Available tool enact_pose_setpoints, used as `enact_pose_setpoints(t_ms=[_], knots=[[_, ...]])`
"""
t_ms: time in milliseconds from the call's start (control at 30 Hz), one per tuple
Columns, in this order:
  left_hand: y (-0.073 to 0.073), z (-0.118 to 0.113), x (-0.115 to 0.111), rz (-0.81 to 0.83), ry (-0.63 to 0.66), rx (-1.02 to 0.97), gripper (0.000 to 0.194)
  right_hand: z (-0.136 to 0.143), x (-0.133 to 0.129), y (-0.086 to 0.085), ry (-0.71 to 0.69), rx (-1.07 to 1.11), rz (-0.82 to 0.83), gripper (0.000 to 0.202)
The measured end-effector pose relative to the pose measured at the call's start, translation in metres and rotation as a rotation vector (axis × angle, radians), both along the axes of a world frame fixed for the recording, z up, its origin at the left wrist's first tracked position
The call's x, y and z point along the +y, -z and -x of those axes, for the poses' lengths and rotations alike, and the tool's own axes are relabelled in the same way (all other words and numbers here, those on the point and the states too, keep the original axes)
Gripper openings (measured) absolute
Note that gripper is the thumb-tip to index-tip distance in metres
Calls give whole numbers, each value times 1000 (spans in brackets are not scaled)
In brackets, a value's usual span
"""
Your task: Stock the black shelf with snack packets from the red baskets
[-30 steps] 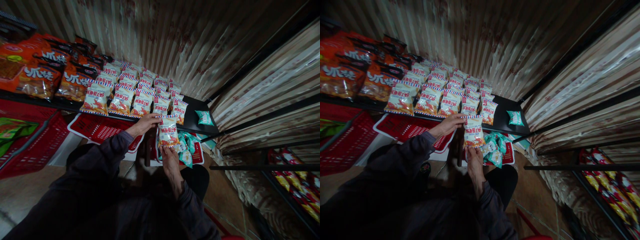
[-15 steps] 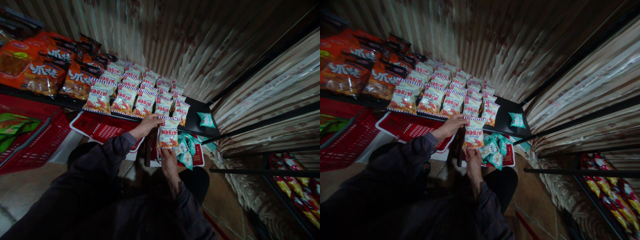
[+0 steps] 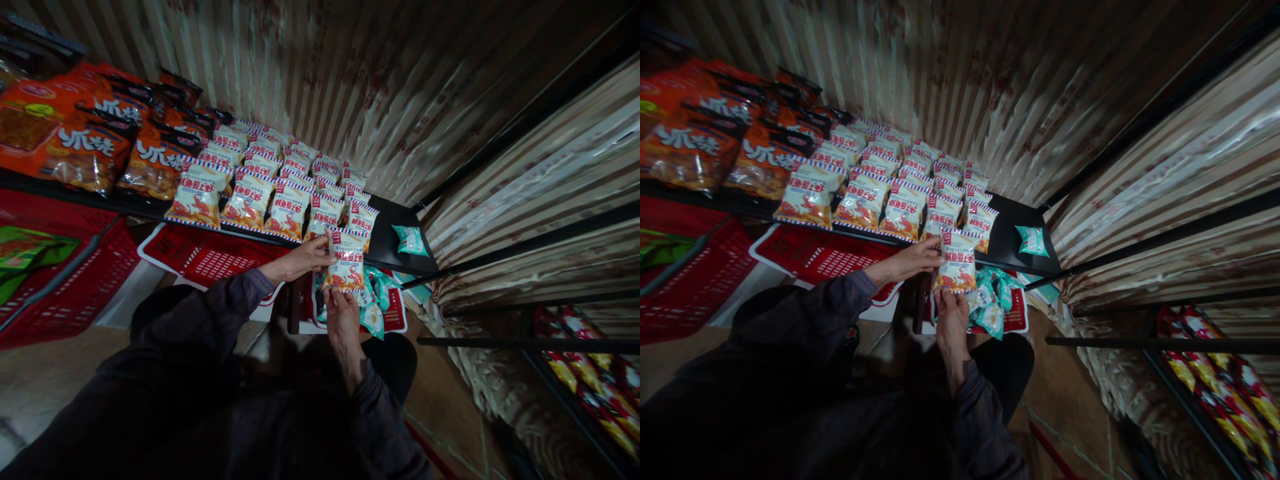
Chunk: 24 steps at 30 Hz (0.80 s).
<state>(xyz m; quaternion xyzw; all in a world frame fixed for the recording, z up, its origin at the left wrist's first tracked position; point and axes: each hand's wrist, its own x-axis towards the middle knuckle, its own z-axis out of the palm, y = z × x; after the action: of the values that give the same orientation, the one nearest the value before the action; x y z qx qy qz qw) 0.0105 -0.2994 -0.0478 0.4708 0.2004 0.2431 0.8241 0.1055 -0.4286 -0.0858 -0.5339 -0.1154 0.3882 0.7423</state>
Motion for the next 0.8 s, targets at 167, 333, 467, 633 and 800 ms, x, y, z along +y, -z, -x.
enact_pose_setpoints(t_ms=[167,333,467,633,800], knots=[[8,-7,-1,-6,-70,-33,66,4,2,-3,-22,-5,14,29],[11,-10,2,-50,-124,-70,61,5,0,-6,-110,-30,54,33],[10,-6,6,-38,-127,-53,50,-11,-6,-11,-84,-46,39,33],[12,-4,6,-62,-39,-2,34,-39,-3,-31,-56,-75,58,36],[18,-9,0,-87,61,-21,49,-60,17,-50,-45,-183,15,33]])
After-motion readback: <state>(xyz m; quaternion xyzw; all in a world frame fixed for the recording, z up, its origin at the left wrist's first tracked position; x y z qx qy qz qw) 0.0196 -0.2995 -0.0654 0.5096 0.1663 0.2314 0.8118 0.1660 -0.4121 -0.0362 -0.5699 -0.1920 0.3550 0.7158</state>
